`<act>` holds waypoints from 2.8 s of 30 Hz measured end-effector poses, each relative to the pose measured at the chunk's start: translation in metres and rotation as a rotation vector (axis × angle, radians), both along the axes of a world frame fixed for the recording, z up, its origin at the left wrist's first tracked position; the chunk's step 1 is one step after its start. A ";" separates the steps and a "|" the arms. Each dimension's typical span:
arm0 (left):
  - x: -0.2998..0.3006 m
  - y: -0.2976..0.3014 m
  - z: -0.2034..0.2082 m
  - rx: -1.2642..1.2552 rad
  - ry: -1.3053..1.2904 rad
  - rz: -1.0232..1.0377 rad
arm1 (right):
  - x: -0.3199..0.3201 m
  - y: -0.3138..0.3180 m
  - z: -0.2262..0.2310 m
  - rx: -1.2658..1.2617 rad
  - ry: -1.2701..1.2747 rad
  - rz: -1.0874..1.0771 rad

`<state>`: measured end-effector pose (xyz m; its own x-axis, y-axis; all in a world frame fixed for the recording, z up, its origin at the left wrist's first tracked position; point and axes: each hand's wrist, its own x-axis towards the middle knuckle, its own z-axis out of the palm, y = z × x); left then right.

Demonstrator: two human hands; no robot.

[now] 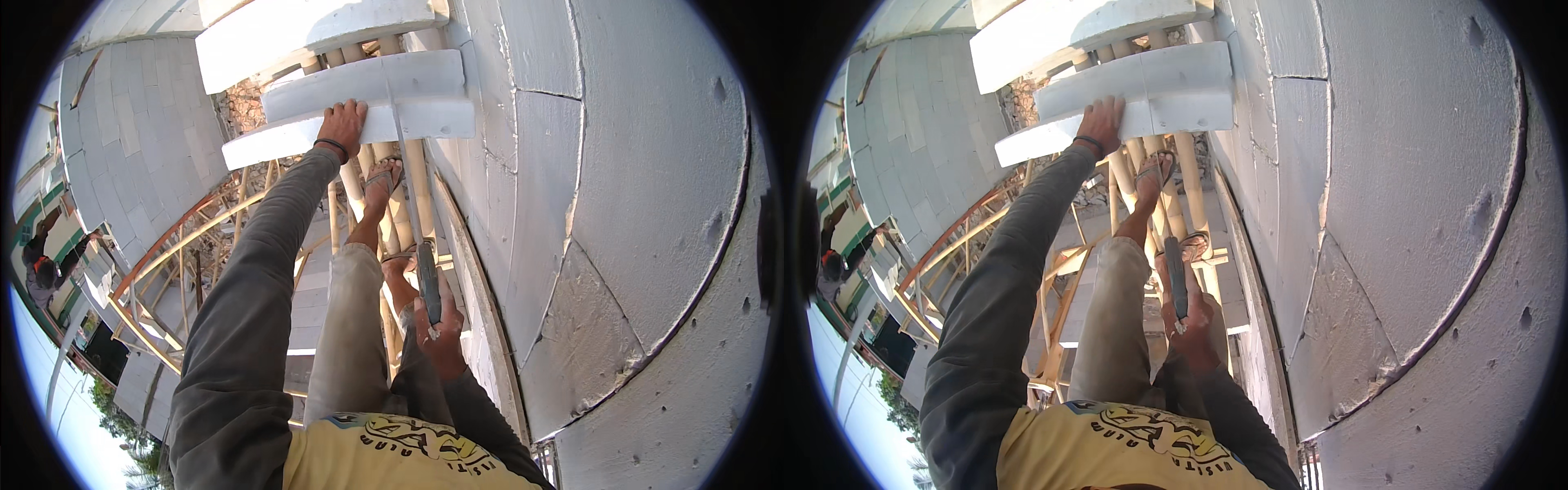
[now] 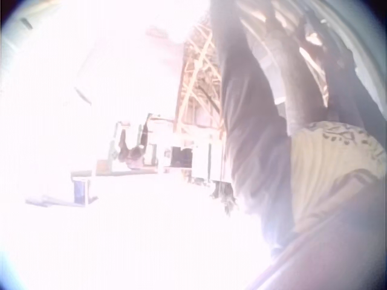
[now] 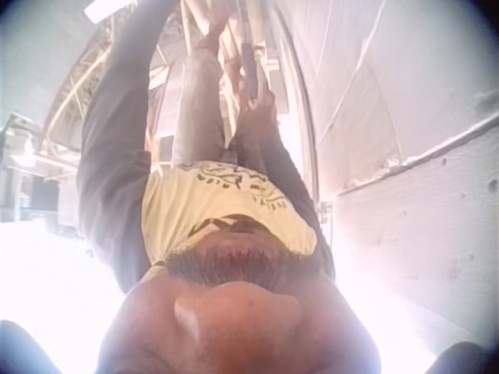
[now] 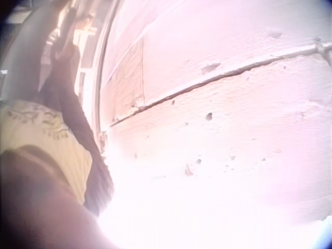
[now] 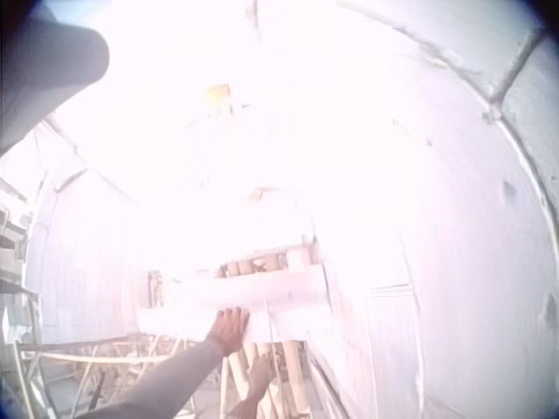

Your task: The person applies mortar with a trowel, positions lightweight concrete blocks on a wall, and uses a hammer to tap them into place. They also use a saw to cut a block and a tape measure to check the alignment of the wall.

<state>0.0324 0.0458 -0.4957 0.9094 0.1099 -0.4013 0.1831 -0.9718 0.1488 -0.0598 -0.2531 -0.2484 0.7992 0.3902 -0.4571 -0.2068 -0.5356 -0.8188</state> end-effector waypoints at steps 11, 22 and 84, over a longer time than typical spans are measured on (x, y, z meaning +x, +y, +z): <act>-0.094 -0.119 -0.018 0.006 0.093 0.063 | -0.081 -0.094 0.009 -0.132 -0.066 0.038; -0.117 -0.165 -0.110 0.138 -0.031 0.077 | -0.099 -0.123 -0.061 -0.206 -0.071 0.080; -0.145 -0.153 -0.128 -0.302 -0.265 0.442 | -0.091 -0.093 -0.045 -0.175 0.124 0.220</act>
<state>-0.1127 -0.1072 -0.6238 0.8767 0.4170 -0.2396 0.4795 -0.7192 0.5028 -0.1506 -0.3460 -0.2938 0.6381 0.4545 -0.6215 -0.1623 -0.7096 -0.6856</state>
